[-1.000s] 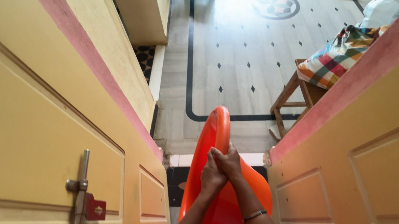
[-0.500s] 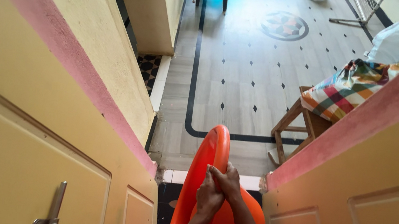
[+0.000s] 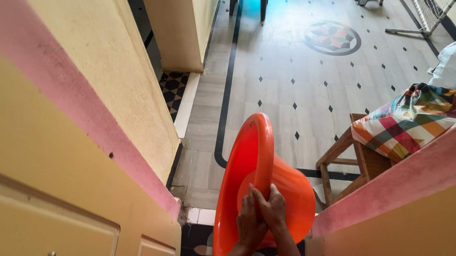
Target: The person enters a room, places a wooden frame on a shelf near a fan, and then moves a red basin and a plastic stool into a hallway.
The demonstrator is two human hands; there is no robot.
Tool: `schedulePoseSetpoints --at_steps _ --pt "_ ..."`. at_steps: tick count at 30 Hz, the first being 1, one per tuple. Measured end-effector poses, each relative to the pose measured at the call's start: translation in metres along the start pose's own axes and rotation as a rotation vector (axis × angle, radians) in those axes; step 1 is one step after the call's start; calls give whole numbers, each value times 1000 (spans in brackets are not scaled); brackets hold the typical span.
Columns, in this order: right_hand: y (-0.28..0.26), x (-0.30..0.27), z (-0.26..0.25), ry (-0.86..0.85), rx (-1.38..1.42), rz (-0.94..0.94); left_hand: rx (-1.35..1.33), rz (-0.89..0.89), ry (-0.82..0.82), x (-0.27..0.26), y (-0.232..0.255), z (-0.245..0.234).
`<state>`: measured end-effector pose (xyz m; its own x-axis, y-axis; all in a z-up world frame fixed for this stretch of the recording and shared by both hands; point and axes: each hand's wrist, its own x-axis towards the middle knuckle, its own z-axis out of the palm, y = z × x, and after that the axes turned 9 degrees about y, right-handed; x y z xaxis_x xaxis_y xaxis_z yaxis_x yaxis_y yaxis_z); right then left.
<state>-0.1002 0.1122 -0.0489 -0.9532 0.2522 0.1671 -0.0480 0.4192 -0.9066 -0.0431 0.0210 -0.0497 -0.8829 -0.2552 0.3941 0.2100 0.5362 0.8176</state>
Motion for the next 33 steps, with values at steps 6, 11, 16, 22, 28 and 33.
schedulePoseSetpoints --at_steps 6,11,16,22,28,33 --pt "35 24 14 -5 -175 179 27 -21 -240 42 -34 36" --pt "30 87 34 89 -151 288 -25 12 -277 101 -55 68" --pt "38 175 53 261 -136 230 -46 132 -284 182 -58 105" --pt "53 257 62 344 -6 216 14 153 -429 266 -55 139" --pt "55 331 68 394 13 246 45 264 -396 331 -60 179" --pt "83 393 81 445 68 251 99 265 -457 388 -66 214"
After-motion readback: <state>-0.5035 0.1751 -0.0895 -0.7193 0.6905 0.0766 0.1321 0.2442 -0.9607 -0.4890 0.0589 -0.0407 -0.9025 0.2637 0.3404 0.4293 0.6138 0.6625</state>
